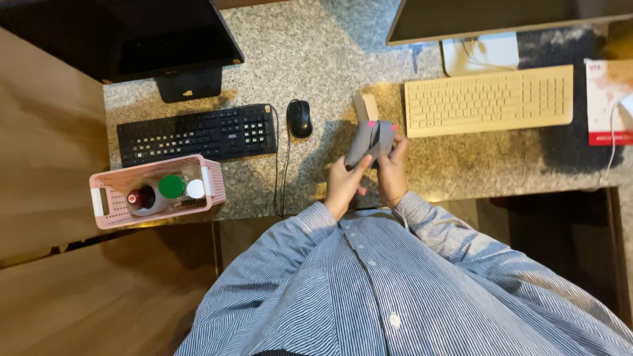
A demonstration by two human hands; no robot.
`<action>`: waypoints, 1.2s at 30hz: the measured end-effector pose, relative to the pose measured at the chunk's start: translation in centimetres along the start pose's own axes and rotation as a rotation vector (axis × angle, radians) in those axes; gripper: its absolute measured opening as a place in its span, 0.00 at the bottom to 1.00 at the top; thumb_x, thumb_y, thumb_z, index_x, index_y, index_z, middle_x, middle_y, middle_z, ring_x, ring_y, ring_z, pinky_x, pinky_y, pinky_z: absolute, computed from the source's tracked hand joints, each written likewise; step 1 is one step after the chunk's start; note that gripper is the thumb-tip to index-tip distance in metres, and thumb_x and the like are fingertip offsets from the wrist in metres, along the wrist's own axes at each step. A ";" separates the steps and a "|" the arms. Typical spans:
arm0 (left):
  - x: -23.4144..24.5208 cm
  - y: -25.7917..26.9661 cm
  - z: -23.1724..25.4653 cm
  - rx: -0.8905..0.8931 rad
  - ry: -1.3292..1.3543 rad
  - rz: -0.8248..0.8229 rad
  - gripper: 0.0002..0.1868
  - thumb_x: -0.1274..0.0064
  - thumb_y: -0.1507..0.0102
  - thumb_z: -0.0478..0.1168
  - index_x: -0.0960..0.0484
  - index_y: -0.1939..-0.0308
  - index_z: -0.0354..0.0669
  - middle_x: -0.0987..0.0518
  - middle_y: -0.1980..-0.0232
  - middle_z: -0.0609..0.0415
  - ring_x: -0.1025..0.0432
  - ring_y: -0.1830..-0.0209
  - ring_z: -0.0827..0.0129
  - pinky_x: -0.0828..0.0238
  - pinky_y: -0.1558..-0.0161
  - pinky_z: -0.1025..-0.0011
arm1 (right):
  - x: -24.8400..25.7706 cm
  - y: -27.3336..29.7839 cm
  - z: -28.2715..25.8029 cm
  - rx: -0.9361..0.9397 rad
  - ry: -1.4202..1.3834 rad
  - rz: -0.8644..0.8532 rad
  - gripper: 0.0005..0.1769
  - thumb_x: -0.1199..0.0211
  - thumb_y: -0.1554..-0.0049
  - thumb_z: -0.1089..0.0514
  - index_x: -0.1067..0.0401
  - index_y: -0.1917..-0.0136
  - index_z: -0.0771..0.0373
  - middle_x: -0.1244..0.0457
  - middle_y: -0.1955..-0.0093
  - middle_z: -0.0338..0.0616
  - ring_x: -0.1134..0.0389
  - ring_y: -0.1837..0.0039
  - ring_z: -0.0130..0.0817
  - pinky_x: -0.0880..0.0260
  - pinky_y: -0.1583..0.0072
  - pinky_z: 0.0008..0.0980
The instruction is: The person picks up a plastic bin containing small bottles and papers, moves it to a workstation, and organizes the items by placing various small containers and documents into the bin and onto the desk surface.
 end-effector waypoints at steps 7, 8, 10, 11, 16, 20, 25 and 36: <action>-1.0 -0.7 -1.7 -0.007 0.084 0.009 0.29 0.47 0.34 0.56 0.24 0.44 0.32 0.18 0.63 0.59 0.28 0.82 0.76 0.29 0.79 0.76 | 0.5 -1.6 -0.6 -0.309 -0.406 -0.068 0.16 0.48 0.33 0.53 0.46 0.34 0.54 0.40 0.39 0.48 0.36 0.41 0.38 0.31 0.42 0.41; -1.0 -1.0 -2.1 -0.026 0.088 -0.030 0.28 0.48 0.35 0.55 0.26 0.44 0.33 0.16 0.60 0.59 0.25 0.82 0.75 0.27 0.77 0.76 | 0.9 -2.3 -1.0 -0.313 -0.417 -0.069 0.16 0.48 0.32 0.53 0.45 0.34 0.56 0.39 0.40 0.49 0.35 0.42 0.39 0.30 0.43 0.42; -0.6 -1.1 -3.1 -0.102 0.035 -0.018 0.26 0.48 0.33 0.54 0.25 0.45 0.32 0.15 0.58 0.59 0.25 0.79 0.75 0.31 0.77 0.77 | 1.4 -3.3 -1.4 -0.452 -0.358 -0.140 0.16 0.47 0.32 0.51 0.43 0.36 0.59 0.37 0.41 0.48 0.33 0.42 0.40 0.29 0.42 0.43; -0.4 -1.3 -3.5 -0.142 0.009 -0.016 0.25 0.49 0.32 0.53 0.25 0.46 0.32 0.15 0.57 0.58 0.25 0.78 0.75 0.33 0.77 0.77 | 1.5 -3.9 -1.6 -0.516 -0.325 -0.173 0.17 0.47 0.32 0.49 0.43 0.36 0.60 0.37 0.42 0.48 0.32 0.41 0.41 0.28 0.42 0.44; 1.6 -2.1 -4.0 -0.175 -0.087 0.033 0.19 0.42 0.31 0.46 0.23 0.51 0.30 0.18 0.64 0.53 0.23 0.74 0.73 0.27 0.71 0.75 | 0.9 -5.2 -2.9 -0.620 -0.593 -0.564 0.27 0.47 0.33 0.48 0.41 0.27 0.65 0.36 0.34 0.50 0.31 0.35 0.44 0.29 0.35 0.48; 1.8 -1.3 -2.4 -0.764 -0.277 0.250 0.33 0.38 0.36 0.39 0.36 0.34 0.26 0.26 0.45 0.44 0.30 0.46 0.63 0.31 0.47 0.68 | 0.2 -5.4 -4.0 -0.668 -0.610 -0.618 0.28 0.48 0.32 0.48 0.43 0.25 0.64 0.39 0.29 0.49 0.33 0.31 0.43 0.30 0.32 0.46; 1.7 -1.4 -4.5 -0.323 -0.148 0.287 0.33 0.36 0.42 0.36 0.30 0.34 0.38 0.21 0.44 0.46 0.25 0.50 0.66 0.25 0.48 0.69 | 0.1 -5.5 -4.2 -0.629 -0.359 -0.613 0.26 0.48 0.34 0.51 0.42 0.26 0.60 0.39 0.30 0.45 0.35 0.31 0.40 0.33 0.32 0.44; 2.7 -1.4 -7.1 -0.095 0.166 0.156 0.32 0.36 0.39 0.44 0.31 0.35 0.39 0.22 0.43 0.53 0.27 0.43 0.68 0.29 0.41 0.69 | 0.9 -3.4 0.4 -0.542 0.074 -0.788 0.19 0.43 0.39 0.64 0.38 0.34 0.62 0.39 0.34 0.44 0.38 0.33 0.36 0.38 0.31 0.39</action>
Point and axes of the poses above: each hand's wrist, its own y-axis away from the middle knuckle, its own x-axis out of the back of the hand, z = x × y, the point moved 2 cm from there along -y, towards the middle knuckle
